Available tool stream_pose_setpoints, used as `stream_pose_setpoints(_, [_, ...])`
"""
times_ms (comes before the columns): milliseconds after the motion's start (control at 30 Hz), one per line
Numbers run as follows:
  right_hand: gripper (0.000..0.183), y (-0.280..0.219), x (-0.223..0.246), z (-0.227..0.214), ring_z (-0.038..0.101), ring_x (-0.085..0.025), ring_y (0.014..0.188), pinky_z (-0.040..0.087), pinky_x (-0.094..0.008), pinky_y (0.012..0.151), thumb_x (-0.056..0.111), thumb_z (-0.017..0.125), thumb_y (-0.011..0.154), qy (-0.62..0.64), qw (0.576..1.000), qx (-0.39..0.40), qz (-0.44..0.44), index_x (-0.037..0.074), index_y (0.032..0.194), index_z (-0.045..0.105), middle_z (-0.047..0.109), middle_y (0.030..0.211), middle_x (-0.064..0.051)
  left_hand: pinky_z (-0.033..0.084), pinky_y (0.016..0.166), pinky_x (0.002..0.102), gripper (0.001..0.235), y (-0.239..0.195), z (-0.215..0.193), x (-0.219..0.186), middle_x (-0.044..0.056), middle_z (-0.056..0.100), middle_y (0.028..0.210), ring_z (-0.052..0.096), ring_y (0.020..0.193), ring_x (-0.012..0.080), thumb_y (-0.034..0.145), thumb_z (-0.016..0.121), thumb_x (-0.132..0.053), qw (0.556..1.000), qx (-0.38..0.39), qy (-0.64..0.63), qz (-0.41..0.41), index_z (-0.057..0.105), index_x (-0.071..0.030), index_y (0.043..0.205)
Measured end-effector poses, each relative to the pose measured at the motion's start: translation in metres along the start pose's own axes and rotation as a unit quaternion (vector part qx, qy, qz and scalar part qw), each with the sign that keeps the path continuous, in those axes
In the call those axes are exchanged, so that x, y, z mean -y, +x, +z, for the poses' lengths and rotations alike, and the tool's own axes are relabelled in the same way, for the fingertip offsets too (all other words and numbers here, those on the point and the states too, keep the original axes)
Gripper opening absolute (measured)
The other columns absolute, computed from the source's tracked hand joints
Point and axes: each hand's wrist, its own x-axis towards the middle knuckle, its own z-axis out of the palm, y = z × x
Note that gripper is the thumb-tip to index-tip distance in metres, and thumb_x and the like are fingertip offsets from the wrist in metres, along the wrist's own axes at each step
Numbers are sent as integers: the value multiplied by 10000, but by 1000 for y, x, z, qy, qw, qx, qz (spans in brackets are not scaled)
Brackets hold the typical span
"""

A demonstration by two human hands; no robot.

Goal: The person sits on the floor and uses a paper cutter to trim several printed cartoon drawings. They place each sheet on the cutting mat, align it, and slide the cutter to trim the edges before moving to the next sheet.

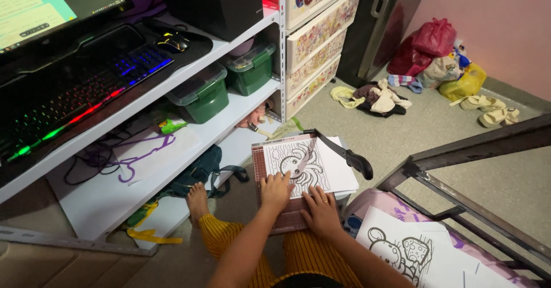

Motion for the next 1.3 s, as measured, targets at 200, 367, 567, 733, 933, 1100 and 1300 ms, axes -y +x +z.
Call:
stream_pose_setpoints(200, [296,16,24,-68,406,-249,1428,307,-588,1157,268,718,892,133,977,71,151,290,1186,691,571,1441,23,205,1235,565,576,25,-6,-6,178,251,1656,246,1503,414,989,637,-422,995,92,-11,-36,481,-134,1463])
stream_pose_setpoints(367, [355,21,-80,-79,719,-261,1091,557,-436,938,451,731,834,153,915,-53,370,399,1184,713,755,1074,23,440,1064,580,596,52,33,9,168,408,1542,445,1363,449,859,777,-368,997,64,-39,-27,532,-149,1356])
stream_pose_setpoints(567, [313,12,10,-283,741,-242,801,583,-354,678,462,714,949,179,927,-241,224,235,1163,735,735,881,-62,498,990,615,787,62,16,3,202,322,1595,408,1364,474,825,815,-326,993,110,-33,-28,457,-238,1520])
stream_pose_setpoints(733, [502,31,52,-302,772,-239,936,599,-411,808,599,423,1027,2,967,26,253,234,1261,676,771,952,-40,447,1037,630,815,68,12,-1,216,282,1627,386,1393,482,871,778,-324,988,153,-10,-30,388,-294,1586])
stream_pose_setpoints(933, [408,9,57,-278,778,-285,947,590,-492,845,558,320,1048,-36,950,76,301,309,1230,588,768,964,-36,423,1020,653,848,64,-17,-13,249,293,1625,378,1396,513,846,795,-376,984,172,3,-33,391,-292,1587])
stream_pose_setpoints(1100, [368,-29,85,-268,578,-92,482,498,-204,438,451,234,1075,54,902,204,376,313,1306,484,547,563,92,307,1177,584,847,56,-43,-24,199,53,1686,248,1470,463,973,699,-347,959,274,37,-64,161,-351,1627])
stream_pose_setpoints(1300, [616,-90,41,-138,751,-243,802,577,-420,696,412,203,1055,31,881,280,381,183,1622,129,755,859,-35,293,1189,575,856,52,-45,-22,194,68,1687,250,1477,444,955,712,-370,963,262,29,-61,174,-366,1622])
